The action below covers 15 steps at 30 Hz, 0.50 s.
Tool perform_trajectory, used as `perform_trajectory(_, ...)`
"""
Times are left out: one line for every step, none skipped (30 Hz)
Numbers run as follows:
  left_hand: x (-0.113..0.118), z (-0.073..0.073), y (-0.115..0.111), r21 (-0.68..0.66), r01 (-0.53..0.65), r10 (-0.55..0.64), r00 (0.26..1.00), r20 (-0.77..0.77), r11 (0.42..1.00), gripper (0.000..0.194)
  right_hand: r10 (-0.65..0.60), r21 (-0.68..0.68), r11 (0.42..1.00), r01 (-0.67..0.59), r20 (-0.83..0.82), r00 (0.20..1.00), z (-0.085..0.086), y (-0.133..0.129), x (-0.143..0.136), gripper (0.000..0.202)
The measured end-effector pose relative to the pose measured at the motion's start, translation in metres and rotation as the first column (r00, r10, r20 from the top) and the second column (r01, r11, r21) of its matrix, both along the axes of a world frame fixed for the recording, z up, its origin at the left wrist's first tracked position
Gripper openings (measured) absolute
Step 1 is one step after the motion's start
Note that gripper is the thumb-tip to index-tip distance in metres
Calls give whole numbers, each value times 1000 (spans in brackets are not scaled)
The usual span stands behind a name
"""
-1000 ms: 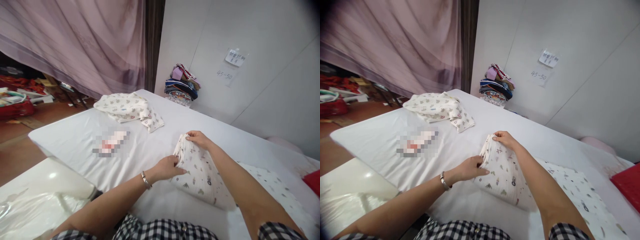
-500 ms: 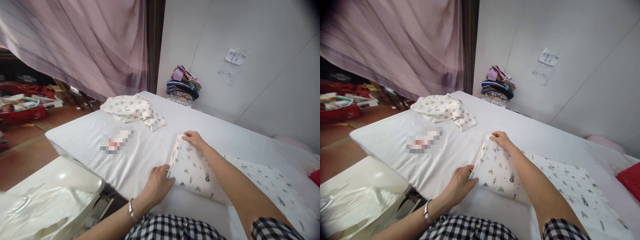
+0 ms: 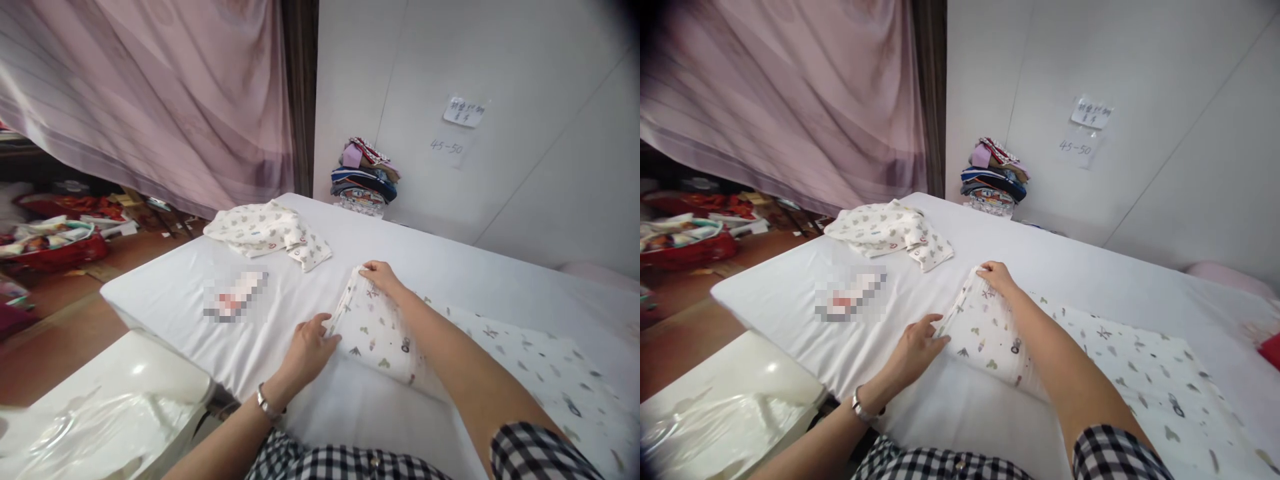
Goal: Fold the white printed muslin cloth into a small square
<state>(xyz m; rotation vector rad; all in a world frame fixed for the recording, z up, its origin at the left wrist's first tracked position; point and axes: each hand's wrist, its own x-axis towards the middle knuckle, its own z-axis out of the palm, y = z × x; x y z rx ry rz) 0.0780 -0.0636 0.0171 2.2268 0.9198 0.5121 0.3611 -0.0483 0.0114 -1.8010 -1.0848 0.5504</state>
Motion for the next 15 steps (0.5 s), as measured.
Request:
perform_trajectory(0, 0, -1, 10, -20, 20, 1000, -8, 1000, 36, 9, -10, 1000, -9, 20, 1000, -4, 1, -3, 28)
perform_trajectory(-1, 0, -3, 15, -34, 34, 999, -24, 999, 35, 16, -19, 1000, -15, 41, 999, -8, 1, -6, 28)
perform_trajectory(0, 0, -5, 19, -43, 44, 998, -44, 999, 32, 20, -28, 999, -18, 66, 998, -11, 2, -9, 27)
perform_trajectory(0, 0, -6, 25, -50, 52, 997, -63, 998, 31, 23, -38, 999, -20, 92, 996, -13, 2, -11, 26)
perform_trajectory(1, 1, -7, 34, -57, 60, 995, -81, 998, 30, 26, -49, 999, -20, 119, 993, -15, 2, -13, 26)
perform_trajectory(3, 2, -8, 46, -60, 64, 993, -100, 997, 29, 29, -61, 998, -21, 147, 989, -17, 2, -14, 25)
perform_trajectory(4, 3, -8, 58, -59, 65, 991, -120, 997, 30, 33, -73, 997, -21, 174, 984, -18, 2, -16, 24)
perform_trajectory(5, 5, -8, 66, -53, 62, 988, -141, 996, 30, 36, -85, 996, -20, 199, 979, -19, 2, -17, 23)
perform_trajectory(4, 6, -9, 67, -48, 59, 985, -164, 997, 31, 39, -95, 995, -18, 222, 974, -20, 2, -17, 23)
perform_trajectory(4, 7, -9, 60, -46, 57, 980, -189, 997, 32, 40, -105, 994, -15, 243, 969, -21, 1, -18, 23)
perform_trajectory(2, 9, -9, 53, -46, 56, 975, -214, 998, 33, 40, -113, 993, -11, 263, 964, -21, 1, -18, 23)
perform_trajectory(0, 11, -10, 53, -44, 56, 970, -236, 998, 35, 41, -122, 993, -7, 283, 958, -21, 1, -18, 24)
perform_trajectory(-2, 14, -9, 73, -41, 58, 966, -252, 996, 36, 43, -131, 991, -3, 303, 952, -21, 0, -18, 26)
perform_trajectory(-4, 17, -9, 114, -35, 64, 964, -260, 993, 37, 45, -142, 990, 1, 323, 945, -21, 0, -18, 27)
perform_trajectory(-4, 20, -8, 173, -30, 74, 964, -255, 984, 37, 49, -156, 988, 5, 341, 939, -20, 0, -19, 30)
